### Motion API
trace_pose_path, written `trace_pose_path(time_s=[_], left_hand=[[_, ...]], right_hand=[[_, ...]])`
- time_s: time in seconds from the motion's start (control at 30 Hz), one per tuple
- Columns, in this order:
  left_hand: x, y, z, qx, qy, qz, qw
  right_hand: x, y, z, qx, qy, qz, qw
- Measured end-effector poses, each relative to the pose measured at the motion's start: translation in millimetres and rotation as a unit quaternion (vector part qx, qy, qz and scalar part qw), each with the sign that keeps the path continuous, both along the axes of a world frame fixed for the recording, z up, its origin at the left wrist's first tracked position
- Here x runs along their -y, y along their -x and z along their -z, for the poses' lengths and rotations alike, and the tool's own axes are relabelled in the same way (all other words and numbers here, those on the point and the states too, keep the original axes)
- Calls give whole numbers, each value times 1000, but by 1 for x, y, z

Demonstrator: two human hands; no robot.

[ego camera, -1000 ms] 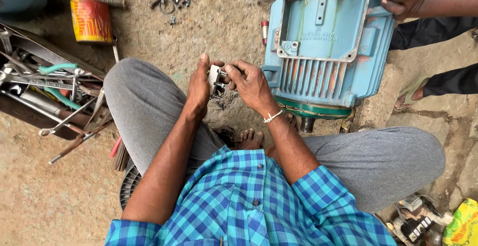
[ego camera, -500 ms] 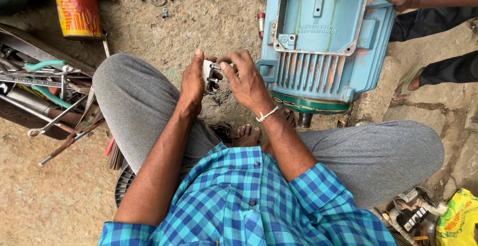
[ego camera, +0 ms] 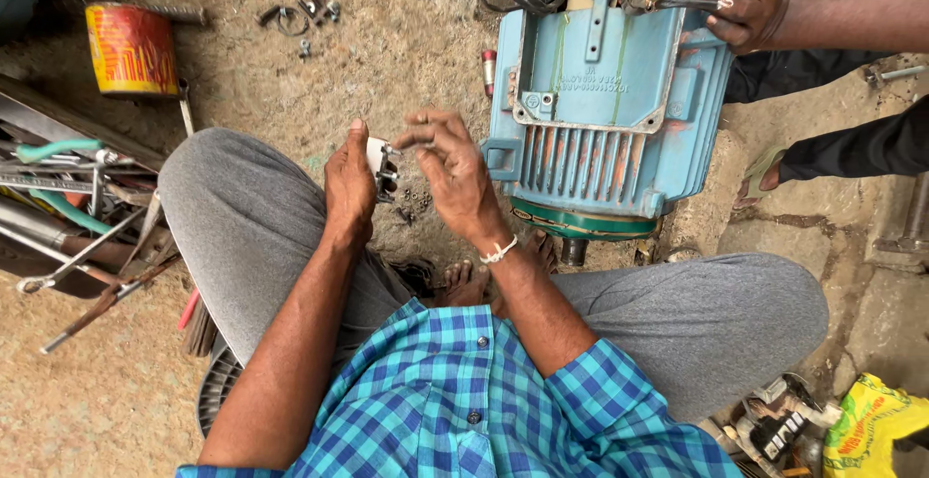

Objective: The person sits on the floor and assembles a small white terminal block, inserting and tightening metal bolts and nuts. A second person works on the wiring of a blue electric motor nearby. The recorder handles the terminal block repeatedly, adjusting the bolts.

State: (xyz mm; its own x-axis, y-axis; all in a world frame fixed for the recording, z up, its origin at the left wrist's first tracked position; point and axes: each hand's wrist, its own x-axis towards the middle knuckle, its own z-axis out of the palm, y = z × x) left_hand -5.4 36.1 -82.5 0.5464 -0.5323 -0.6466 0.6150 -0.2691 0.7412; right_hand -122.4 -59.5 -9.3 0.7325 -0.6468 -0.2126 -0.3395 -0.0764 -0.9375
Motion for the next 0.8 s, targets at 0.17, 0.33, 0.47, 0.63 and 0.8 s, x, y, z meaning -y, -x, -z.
trace_pose_path(time_s=[0.17, 0.33, 0.47, 0.63, 0.8], left_hand=[[-2, 0, 9, 0, -26, 10, 1000], [-4, 3, 15, 24, 5, -2, 1000], [6, 5, 15, -30, -12, 7, 999], [7, 4, 14, 33, -39, 74, 996], [10, 5, 24, 18, -60, 31, 998]], right_hand=[[-1, -1, 0, -70, 236, -48, 968], [-8, 1, -11, 71, 193, -39, 978], [-2, 4, -13, -68, 109, 54, 990], [-1, 7, 7, -107, -29, 13, 994], [-5, 11, 32, -8, -169, 12, 986]])
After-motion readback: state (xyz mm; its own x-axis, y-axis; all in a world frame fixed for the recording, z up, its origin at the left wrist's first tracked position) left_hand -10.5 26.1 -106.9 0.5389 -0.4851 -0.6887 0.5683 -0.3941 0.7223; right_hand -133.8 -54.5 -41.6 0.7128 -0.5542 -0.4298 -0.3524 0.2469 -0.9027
